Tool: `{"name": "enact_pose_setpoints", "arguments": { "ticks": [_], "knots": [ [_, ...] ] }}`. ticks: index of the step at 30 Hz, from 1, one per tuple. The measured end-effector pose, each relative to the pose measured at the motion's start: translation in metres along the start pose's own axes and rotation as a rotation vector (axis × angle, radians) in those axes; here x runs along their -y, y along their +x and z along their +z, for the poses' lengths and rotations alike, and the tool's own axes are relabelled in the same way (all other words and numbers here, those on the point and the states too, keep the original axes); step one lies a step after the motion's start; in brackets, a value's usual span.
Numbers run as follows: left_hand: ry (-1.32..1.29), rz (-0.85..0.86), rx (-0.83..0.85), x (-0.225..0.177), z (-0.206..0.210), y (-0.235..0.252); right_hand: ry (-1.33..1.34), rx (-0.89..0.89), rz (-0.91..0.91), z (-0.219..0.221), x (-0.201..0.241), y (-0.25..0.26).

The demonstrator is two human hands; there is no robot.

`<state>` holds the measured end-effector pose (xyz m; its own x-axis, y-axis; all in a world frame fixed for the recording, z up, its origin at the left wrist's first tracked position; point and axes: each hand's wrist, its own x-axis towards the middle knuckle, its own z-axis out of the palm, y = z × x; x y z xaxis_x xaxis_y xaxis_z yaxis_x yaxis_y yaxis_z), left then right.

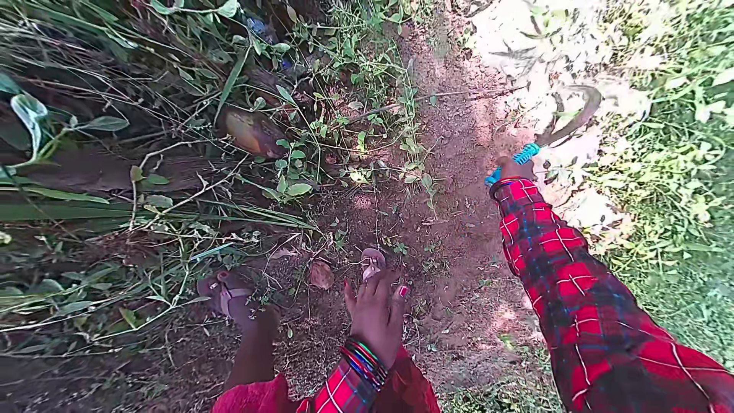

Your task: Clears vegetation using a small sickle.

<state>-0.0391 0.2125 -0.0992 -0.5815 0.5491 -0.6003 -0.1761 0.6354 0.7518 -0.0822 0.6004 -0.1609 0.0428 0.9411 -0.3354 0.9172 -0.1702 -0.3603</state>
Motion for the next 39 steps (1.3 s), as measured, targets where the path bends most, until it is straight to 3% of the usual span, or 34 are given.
{"name": "enact_pose_setpoints", "arguments": {
  "ticks": [2, 5, 7, 9, 13, 17, 20, 22, 24, 26, 29, 32, 35, 37, 39],
  "knots": [
    [-0.004, -0.014, 0.024, -0.002, -0.004, 0.001, -0.035, 0.140, 0.024, 0.005, -0.022, -0.051],
    [-0.018, -0.009, 0.019, -0.006, -0.011, 0.003, -0.104, 0.507, 0.086, 0.002, -0.073, -0.125],
    [-0.032, -0.013, 0.005, -0.005, -0.019, 0.003, -0.154, 0.606, 0.079, 0.000, -0.101, -0.162],
    [-0.046, -0.022, -0.017, -0.001, -0.026, 0.002, -0.041, 0.505, 0.069, 0.007, -0.119, -0.182],
    [-0.075, -0.043, -0.062, 0.008, -0.034, 0.001, 0.243, 0.216, 0.220, 0.054, -0.119, -0.188],
    [-0.111, -0.048, -0.275, 0.021, -0.044, 0.001, 0.382, 0.267, 0.339, 0.118, -0.086, -0.228],
    [-0.176, -0.033, -0.564, 0.039, -0.058, 0.001, 0.462, 0.634, 0.416, 0.133, -0.049, -0.293],
    [-0.250, 0.038, -0.739, 0.042, -0.068, 0.000, 0.323, 1.021, 0.284, 0.125, -0.026, -0.335],
    [-0.281, 0.136, -0.838, 0.040, -0.075, -0.005, 0.179, 1.127, 0.114, 0.115, -0.015, -0.353],
    [-0.262, 0.176, -0.860, 0.035, -0.079, -0.008, 0.105, 1.043, -0.068, 0.103, -0.018, -0.336],
    [-0.255, 0.131, -0.812, 0.035, -0.081, -0.009, 0.070, 0.761, -0.288, 0.087, -0.042, -0.290],
    [-0.269, 0.052, -0.733, 0.040, -0.080, -0.008, 0.099, 0.581, -0.229, 0.056, -0.048, -0.237],
    [-0.298, 0.014, -0.698, 0.054, -0.074, -0.008, 0.322, 0.322, -0.150, 0.044, -0.034, -0.204],
    [-0.293, 0.046, -0.715, 0.057, -0.073, -0.009, 0.551, 0.145, -0.071, 0.059, -0.026, -0.179],
    [-0.295, 0.069, -0.701, 0.053, -0.074, -0.010, 0.740, 0.086, 0.072, 0.094, -0.025, -0.154]
  ]
}}
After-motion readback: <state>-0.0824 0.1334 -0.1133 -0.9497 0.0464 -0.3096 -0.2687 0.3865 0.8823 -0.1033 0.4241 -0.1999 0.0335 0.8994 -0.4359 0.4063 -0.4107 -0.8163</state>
